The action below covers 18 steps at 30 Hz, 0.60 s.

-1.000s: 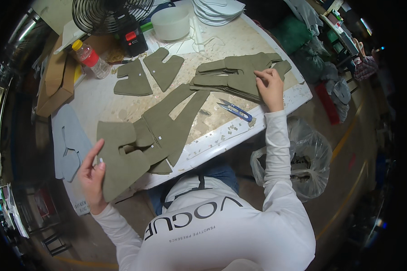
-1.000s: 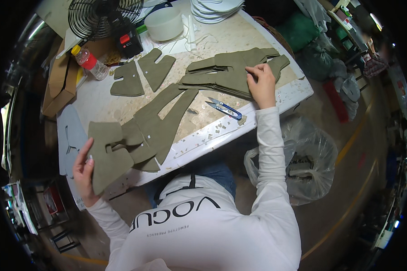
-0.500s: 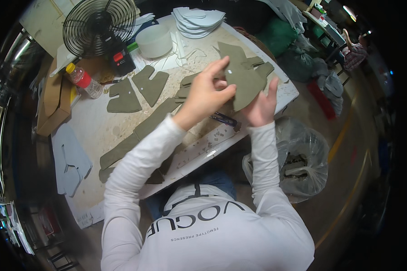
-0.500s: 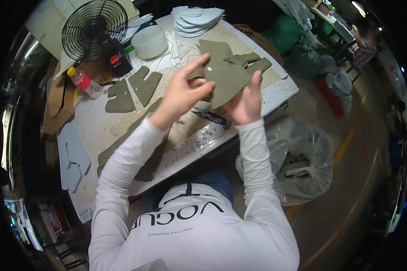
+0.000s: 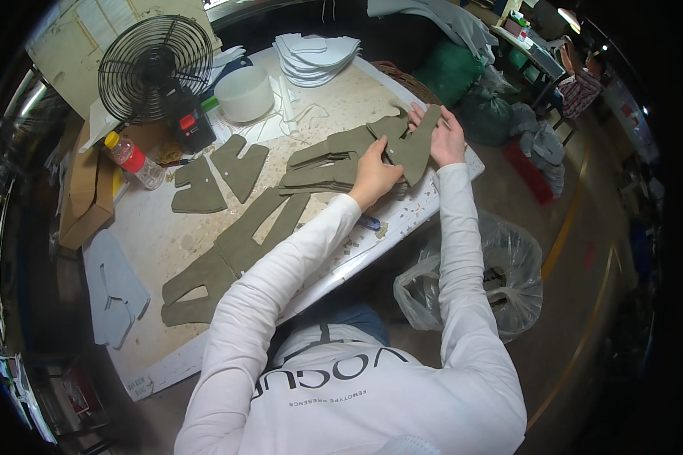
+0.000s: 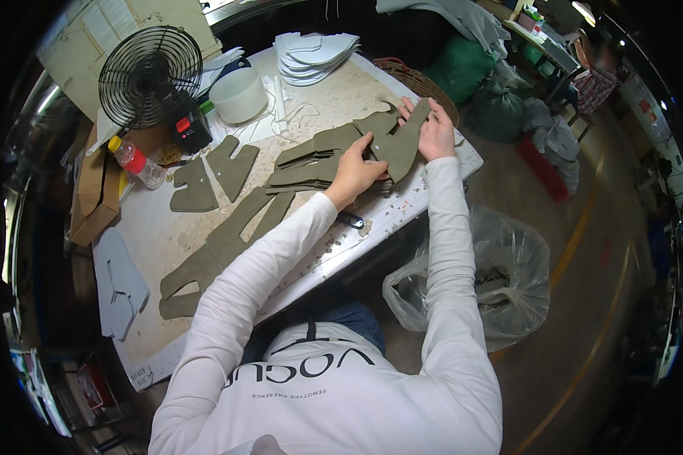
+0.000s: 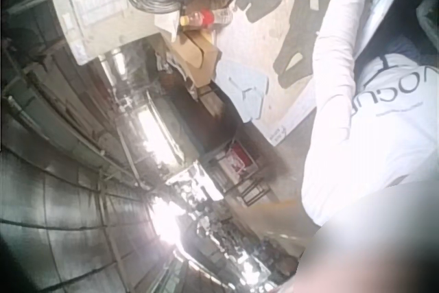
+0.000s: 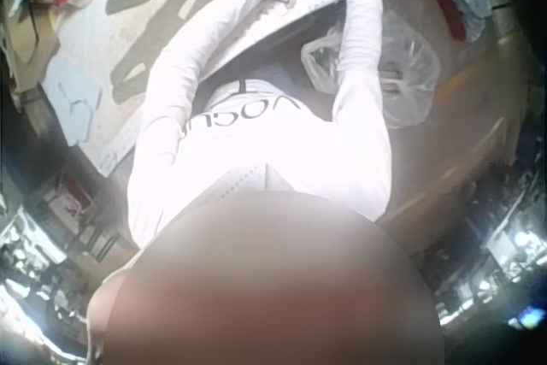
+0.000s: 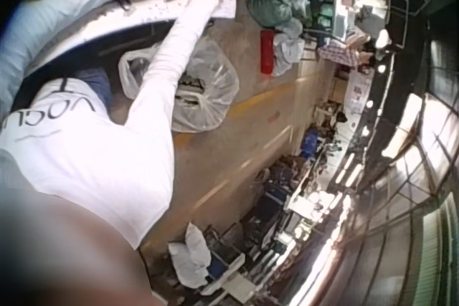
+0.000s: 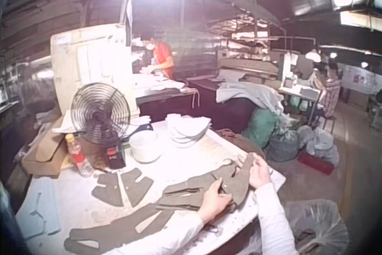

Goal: The person sorts and stacks olive-green fabric pieces on a white worktable. They repeatedly pick up individual pieces, align them, and place them into a growing stack, occasionally using a utility knife to trim edges. The person also moves other pieces aside to access the work area.

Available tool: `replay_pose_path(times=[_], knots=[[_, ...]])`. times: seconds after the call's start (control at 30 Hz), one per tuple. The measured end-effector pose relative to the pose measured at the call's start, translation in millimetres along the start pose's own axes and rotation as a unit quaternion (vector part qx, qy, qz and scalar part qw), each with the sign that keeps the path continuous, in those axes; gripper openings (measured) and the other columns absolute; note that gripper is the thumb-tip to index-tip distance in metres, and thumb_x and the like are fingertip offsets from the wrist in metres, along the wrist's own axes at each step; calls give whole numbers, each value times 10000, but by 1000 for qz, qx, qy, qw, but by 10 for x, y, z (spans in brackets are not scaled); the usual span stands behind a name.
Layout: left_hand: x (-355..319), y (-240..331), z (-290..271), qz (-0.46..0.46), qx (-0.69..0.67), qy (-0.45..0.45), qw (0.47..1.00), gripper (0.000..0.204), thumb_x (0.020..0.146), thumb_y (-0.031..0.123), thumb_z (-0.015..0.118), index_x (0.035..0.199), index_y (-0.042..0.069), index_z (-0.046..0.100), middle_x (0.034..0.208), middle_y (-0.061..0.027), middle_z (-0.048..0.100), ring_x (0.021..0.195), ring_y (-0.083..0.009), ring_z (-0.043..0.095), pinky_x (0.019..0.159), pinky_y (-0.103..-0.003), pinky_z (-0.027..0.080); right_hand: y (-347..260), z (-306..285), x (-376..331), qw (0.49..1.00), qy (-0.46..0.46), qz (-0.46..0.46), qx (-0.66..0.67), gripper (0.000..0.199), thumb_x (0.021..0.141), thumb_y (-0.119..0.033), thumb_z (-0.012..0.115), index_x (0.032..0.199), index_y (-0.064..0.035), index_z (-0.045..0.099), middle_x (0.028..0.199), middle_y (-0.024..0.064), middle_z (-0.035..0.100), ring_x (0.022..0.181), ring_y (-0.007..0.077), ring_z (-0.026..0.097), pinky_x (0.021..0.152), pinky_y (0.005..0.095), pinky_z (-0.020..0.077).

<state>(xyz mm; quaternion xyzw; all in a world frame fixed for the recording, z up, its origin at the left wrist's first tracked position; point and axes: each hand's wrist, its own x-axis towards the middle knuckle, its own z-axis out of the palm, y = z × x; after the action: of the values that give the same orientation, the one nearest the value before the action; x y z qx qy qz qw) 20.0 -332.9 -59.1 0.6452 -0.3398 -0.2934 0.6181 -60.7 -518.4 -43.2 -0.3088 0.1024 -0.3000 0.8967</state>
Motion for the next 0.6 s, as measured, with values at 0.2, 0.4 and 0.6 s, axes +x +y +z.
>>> replay_pose_path(times=[0.2,0.4,0.6], knots=[[10,-26,-43,-14,-51,-16,998,744,841,-24,645,1493,-66,289,1176,-183,594,811,-196,729,690,-266,580,138,-59,-95,843,202,-288,-407,647,886,-124,681,1466,-101,396,1486,226,412,1356,312,430,1083,411,384],[42,-40,-51,-23,-65,-18,997,759,864,-23,642,1520,-31,260,972,-156,717,779,-177,726,686,-251,570,298,-85,-361,722,222,-247,-607,505,881,-107,691,1366,-94,552,1261,184,603,1101,223,615,957,331,486],[-176,107,-106,86,29,-38,995,607,856,18,670,1418,-7,442,1202,-177,621,939,-210,711,777,-295,582,497,-205,-320,801,187,-245,-514,512,839,-82,726,1326,-69,569,1215,208,618,1105,297,636,928,374,517]])
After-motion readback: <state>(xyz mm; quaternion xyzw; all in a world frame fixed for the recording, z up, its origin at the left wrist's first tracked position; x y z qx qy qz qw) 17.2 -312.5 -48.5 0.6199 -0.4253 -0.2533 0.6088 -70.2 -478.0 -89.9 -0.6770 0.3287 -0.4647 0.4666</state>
